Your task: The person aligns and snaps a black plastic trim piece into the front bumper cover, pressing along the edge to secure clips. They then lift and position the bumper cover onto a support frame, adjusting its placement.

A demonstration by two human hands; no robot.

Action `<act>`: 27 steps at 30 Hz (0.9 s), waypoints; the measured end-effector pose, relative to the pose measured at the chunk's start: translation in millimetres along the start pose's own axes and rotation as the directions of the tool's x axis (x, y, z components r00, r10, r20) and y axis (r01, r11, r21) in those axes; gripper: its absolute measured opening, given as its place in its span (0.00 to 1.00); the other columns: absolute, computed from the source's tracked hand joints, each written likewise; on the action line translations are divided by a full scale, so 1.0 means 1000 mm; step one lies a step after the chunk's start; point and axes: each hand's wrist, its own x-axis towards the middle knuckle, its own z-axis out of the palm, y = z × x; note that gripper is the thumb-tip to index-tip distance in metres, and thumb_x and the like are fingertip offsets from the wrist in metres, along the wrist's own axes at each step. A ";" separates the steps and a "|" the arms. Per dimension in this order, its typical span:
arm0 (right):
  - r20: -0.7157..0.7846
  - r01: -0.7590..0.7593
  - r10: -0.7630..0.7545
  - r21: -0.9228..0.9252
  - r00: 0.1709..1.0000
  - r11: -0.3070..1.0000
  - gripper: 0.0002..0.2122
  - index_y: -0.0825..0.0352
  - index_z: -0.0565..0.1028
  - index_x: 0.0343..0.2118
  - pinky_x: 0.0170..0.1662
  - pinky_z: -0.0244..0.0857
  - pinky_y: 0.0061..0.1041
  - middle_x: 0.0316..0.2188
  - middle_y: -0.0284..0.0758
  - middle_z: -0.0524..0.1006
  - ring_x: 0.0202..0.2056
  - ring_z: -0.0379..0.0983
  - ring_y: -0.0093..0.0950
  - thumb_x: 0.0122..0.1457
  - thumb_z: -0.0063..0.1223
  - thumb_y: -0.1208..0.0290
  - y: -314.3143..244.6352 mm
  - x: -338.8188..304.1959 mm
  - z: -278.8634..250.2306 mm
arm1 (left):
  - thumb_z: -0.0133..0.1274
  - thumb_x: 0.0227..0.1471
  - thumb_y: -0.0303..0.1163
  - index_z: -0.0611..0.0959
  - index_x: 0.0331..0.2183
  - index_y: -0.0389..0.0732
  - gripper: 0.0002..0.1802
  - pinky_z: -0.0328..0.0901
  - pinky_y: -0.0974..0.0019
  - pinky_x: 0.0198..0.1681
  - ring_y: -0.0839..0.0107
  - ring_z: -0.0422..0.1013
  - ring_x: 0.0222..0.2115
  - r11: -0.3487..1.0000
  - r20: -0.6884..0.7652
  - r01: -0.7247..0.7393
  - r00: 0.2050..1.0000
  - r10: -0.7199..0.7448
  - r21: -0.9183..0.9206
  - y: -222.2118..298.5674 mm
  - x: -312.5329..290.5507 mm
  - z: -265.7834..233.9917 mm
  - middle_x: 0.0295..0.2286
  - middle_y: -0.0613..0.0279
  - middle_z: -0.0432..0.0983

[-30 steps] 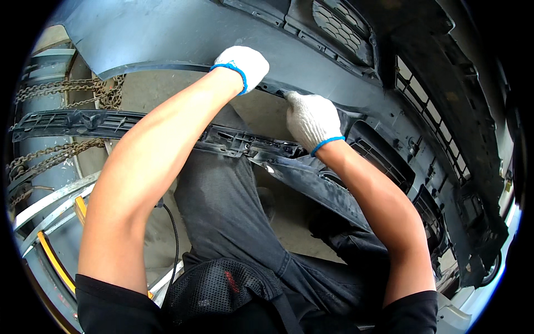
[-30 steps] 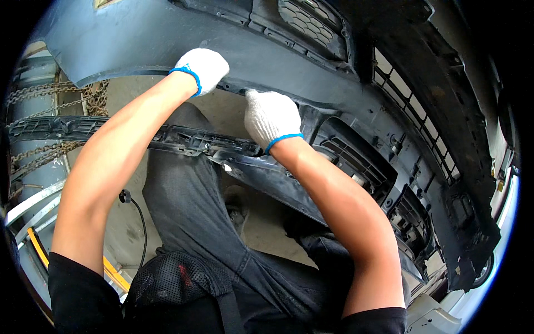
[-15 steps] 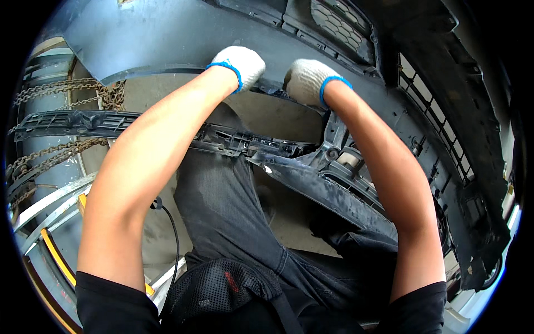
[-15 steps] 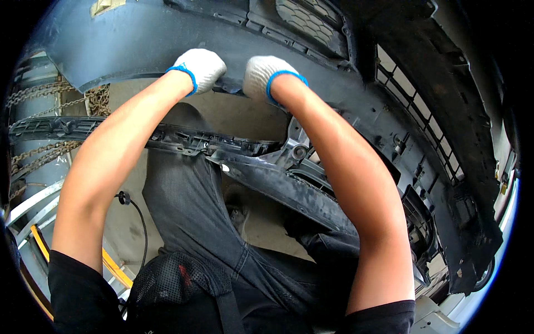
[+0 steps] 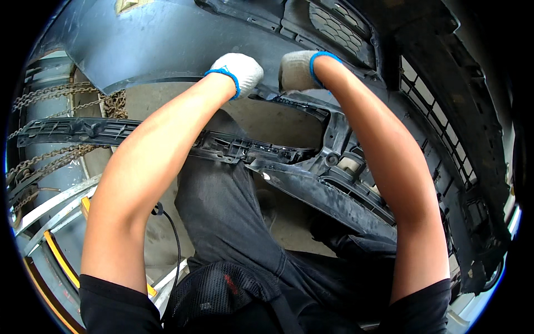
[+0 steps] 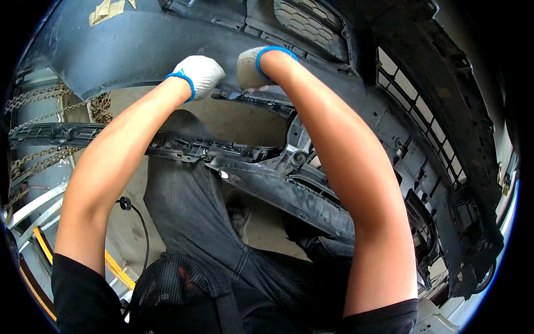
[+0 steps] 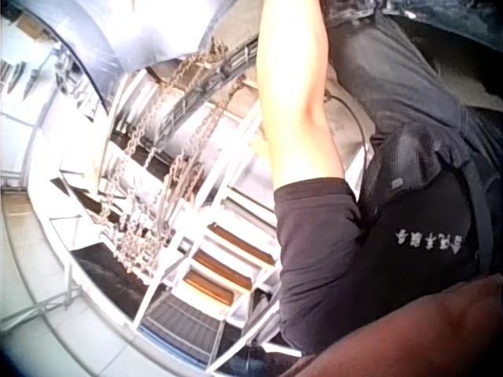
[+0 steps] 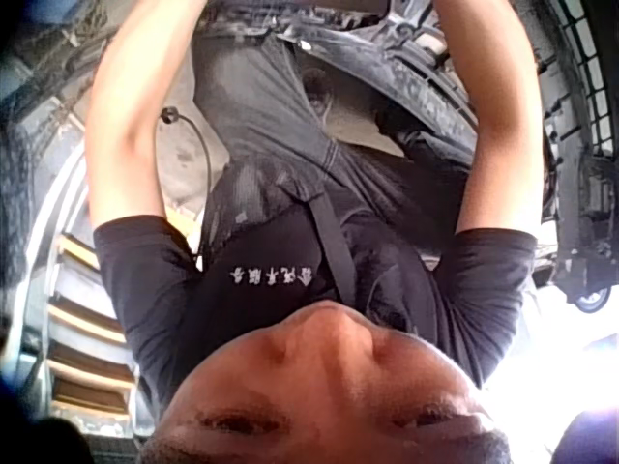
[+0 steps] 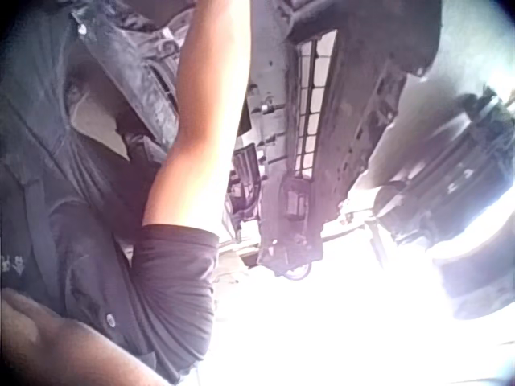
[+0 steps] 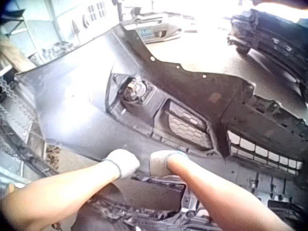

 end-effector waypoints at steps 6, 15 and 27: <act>0.078 0.008 0.000 -0.107 0.997 0.994 0.12 0.68 0.84 0.32 0.36 0.71 0.39 0.30 0.41 0.83 0.29 0.77 0.36 0.53 0.55 0.66 -0.006 0.007 -0.005 | 0.54 0.45 0.23 0.86 0.33 0.40 0.10 0.72 0.52 0.43 0.48 0.78 0.38 1.000 0.003 0.018 1.000 -0.017 -0.026 -0.001 0.001 0.001 0.35 0.46 0.81; 0.124 -0.096 0.078 0.151 0.989 0.984 0.17 0.68 0.82 0.39 0.24 0.69 0.35 0.27 0.40 0.80 0.22 0.72 0.33 0.51 0.59 0.60 0.008 0.000 -0.007 | 0.57 0.42 0.23 0.86 0.31 0.41 0.10 0.73 0.52 0.42 0.48 0.78 0.38 0.998 -0.038 0.016 0.999 -0.019 -0.067 -0.001 0.002 0.005 0.34 0.47 0.81; -0.444 -0.074 0.126 0.132 0.887 0.989 0.13 0.69 0.80 0.38 0.38 0.74 0.42 0.27 0.50 0.80 0.34 0.80 0.47 0.53 0.50 0.72 -0.039 -0.070 0.078 | 0.55 0.42 0.25 0.86 0.30 0.40 0.09 0.73 0.52 0.40 0.48 0.78 0.36 0.995 -0.080 0.003 0.997 -0.011 -0.098 -0.006 0.002 0.014 0.33 0.46 0.81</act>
